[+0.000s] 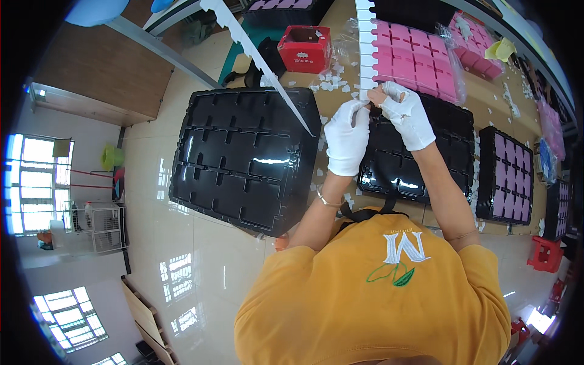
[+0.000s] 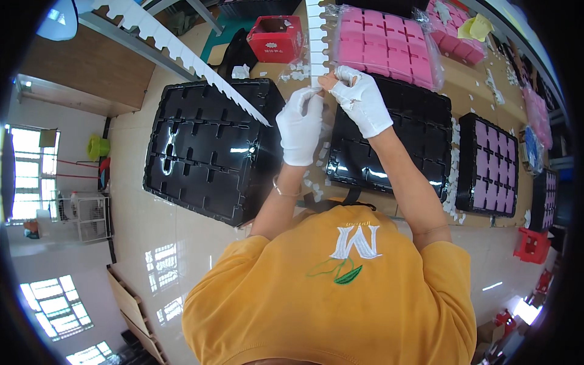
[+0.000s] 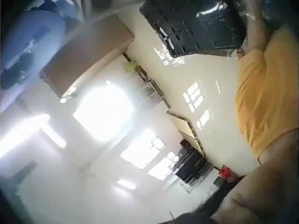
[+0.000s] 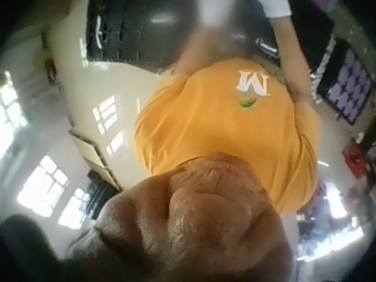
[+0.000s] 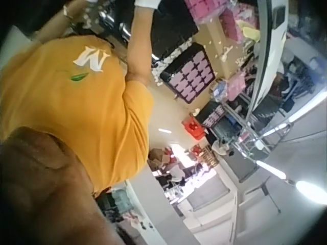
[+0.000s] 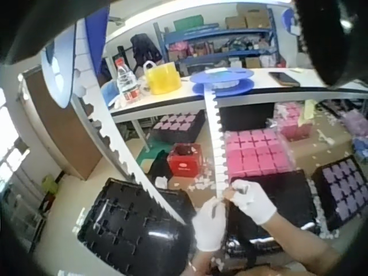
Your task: The person assembles black plastic trays by placing pink foam inserts into them. They repeatedly pick up a pink foam insert, align it with the black tray, and press it down to fit. The person handles the trays and foam inserts one at a time, stacking the completed units on the table.
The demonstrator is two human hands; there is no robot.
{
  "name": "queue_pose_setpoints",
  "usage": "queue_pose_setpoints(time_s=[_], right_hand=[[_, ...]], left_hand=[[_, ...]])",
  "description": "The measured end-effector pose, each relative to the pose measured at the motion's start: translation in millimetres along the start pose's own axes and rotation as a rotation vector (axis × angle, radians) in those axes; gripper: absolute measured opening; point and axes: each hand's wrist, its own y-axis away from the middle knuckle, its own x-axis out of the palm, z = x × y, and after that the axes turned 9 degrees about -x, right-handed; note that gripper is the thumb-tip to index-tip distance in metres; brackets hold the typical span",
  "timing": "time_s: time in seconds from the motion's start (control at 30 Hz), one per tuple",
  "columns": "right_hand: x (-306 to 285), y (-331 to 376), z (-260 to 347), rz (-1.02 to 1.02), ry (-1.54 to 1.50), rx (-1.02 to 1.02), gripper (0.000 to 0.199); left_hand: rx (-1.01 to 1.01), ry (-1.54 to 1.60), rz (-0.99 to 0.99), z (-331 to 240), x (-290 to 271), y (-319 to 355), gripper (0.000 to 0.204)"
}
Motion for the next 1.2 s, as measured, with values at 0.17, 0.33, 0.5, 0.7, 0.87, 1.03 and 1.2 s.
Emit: queue_pose_setpoints(time_s=[0.17, 0.33, 0.5, 0.7, 0.87, 1.03, 1.2], right_hand=[[-9, -3, -3, 0.042, 0.076, -0.008, 0.021], [-17, -14, -1, 0.152, 0.018, 0.165, 0.021], [-43, -27, 13, 0.278, 0.078, 0.038, 0.021], [-109, -95, -83, 0.701, 0.799, -0.044, 0.023], [-103, -110, -129, 0.726, 1.002, -0.096, 0.020], [-89, -113, -140, 0.733, 1.137, -0.001, 0.016], [-79, -107, -141, 0.573, 1.234, -0.020, 0.014]], left_hand=[[0.313, -0.223, -0.151, 21, 6, -13, 0.013], [0.230, -0.338, -0.142, 20, 12, -17, 0.011], [0.037, -0.263, -0.110, 40, 1, -28, 0.014], [-0.465, 0.343, 0.115, 12, -8, -36, 0.033], [-0.505, 0.365, 0.059, 14, -7, -36, 0.033], [-0.484, 0.384, 0.052, 20, -4, -34, 0.028], [-0.527, 0.403, 0.073, 15, -6, -33, 0.023]])
